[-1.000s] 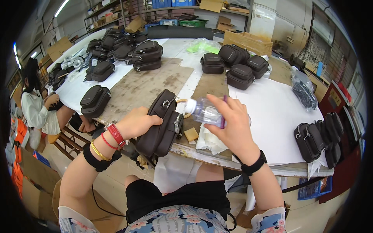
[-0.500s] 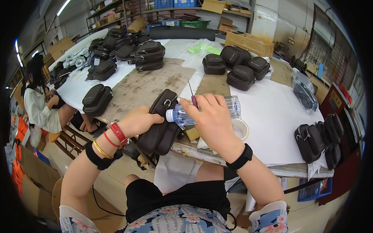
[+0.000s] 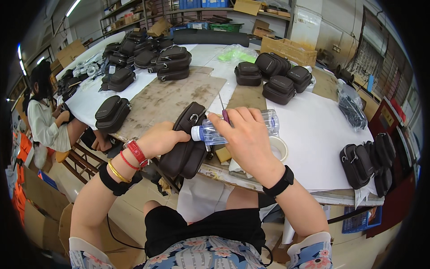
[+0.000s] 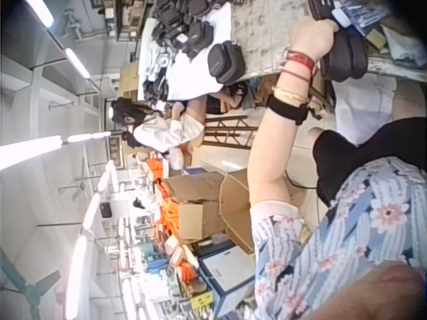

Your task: The person assembles a small brown bag by hand, using a purple tool to adjust the zipper and a small wooden block to press the seams. They then apply a strip of clear tape to the bag's surface. The task is performed at a workbench in a factory setting.

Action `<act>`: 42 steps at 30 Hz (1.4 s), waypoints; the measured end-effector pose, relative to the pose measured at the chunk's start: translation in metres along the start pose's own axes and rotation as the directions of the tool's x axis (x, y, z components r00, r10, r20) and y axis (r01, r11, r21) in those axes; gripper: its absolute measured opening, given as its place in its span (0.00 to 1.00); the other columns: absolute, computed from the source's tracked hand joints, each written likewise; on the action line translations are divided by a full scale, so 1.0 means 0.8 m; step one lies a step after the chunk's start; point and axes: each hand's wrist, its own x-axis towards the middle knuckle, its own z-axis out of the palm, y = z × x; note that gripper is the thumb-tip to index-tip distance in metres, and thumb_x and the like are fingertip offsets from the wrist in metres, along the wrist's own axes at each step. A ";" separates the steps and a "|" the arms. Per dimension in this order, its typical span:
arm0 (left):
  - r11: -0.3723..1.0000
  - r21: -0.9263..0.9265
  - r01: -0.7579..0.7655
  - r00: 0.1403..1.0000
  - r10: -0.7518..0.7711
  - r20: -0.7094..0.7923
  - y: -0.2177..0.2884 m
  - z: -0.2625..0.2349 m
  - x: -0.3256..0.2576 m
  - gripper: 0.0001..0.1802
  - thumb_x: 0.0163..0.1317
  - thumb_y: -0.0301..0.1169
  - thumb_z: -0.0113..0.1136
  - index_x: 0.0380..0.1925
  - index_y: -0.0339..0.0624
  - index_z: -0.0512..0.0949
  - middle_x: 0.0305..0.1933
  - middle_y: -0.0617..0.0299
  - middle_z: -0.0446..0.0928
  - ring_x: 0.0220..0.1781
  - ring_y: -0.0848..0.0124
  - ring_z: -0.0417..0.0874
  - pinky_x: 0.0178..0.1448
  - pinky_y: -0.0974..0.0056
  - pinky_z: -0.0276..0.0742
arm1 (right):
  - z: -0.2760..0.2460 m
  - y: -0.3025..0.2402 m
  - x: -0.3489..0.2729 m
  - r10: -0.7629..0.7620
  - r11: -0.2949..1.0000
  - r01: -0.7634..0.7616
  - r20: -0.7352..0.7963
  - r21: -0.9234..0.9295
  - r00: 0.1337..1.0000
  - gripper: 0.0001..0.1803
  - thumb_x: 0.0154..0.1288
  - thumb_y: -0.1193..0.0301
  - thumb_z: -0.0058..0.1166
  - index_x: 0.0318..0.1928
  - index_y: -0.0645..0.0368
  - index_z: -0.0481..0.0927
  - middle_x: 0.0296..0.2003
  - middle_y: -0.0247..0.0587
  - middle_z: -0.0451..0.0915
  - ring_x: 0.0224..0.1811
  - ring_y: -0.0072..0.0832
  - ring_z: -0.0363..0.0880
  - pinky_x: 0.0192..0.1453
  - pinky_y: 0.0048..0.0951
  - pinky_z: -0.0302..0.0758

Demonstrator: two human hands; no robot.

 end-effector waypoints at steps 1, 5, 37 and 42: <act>1.000 -0.006 0.012 1.000 -0.012 0.000 0.001 0.000 0.000 0.29 0.56 0.48 0.57 0.34 0.25 0.83 0.38 0.34 0.82 0.43 0.45 0.84 0.50 0.53 0.77 | -0.003 0.000 0.000 0.012 1.000 -0.012 0.002 0.012 1.000 0.32 0.40 0.79 0.63 0.53 0.51 0.81 0.36 0.35 0.75 0.44 0.34 0.75 0.51 0.35 0.69; 0.999 -0.032 0.012 0.999 -0.013 -0.040 -0.006 0.005 0.004 0.28 0.55 0.48 0.57 0.33 0.27 0.83 0.37 0.34 0.82 0.42 0.46 0.84 0.49 0.53 0.77 | -0.001 0.003 -0.005 0.038 0.997 -0.040 0.038 0.063 0.999 0.36 0.39 0.77 0.68 0.56 0.53 0.79 0.38 0.37 0.76 0.45 0.37 0.75 0.52 0.36 0.69; 0.948 -0.191 -0.255 0.916 0.173 -0.361 -0.024 0.075 -0.121 0.31 0.61 0.38 0.60 0.58 0.26 0.71 0.33 0.42 0.83 0.36 0.46 0.85 0.42 0.53 0.81 | -0.027 0.063 -0.133 0.714 0.652 -0.501 -0.240 0.568 0.658 0.43 0.61 0.75 0.65 0.72 0.64 0.55 0.62 0.55 0.72 0.64 0.39 0.74 0.69 0.34 0.67; 0.955 -0.193 -0.227 0.907 0.135 -0.399 -0.032 0.085 -0.127 0.35 0.60 0.39 0.61 0.60 0.21 0.68 0.34 0.39 0.82 0.36 0.46 0.86 0.42 0.53 0.81 | -0.059 -0.002 -0.140 0.784 0.493 -0.273 -0.286 0.826 0.550 0.29 0.82 0.54 0.28 0.65 0.69 0.63 0.38 0.55 0.81 0.30 0.30 0.81 0.33 0.28 0.77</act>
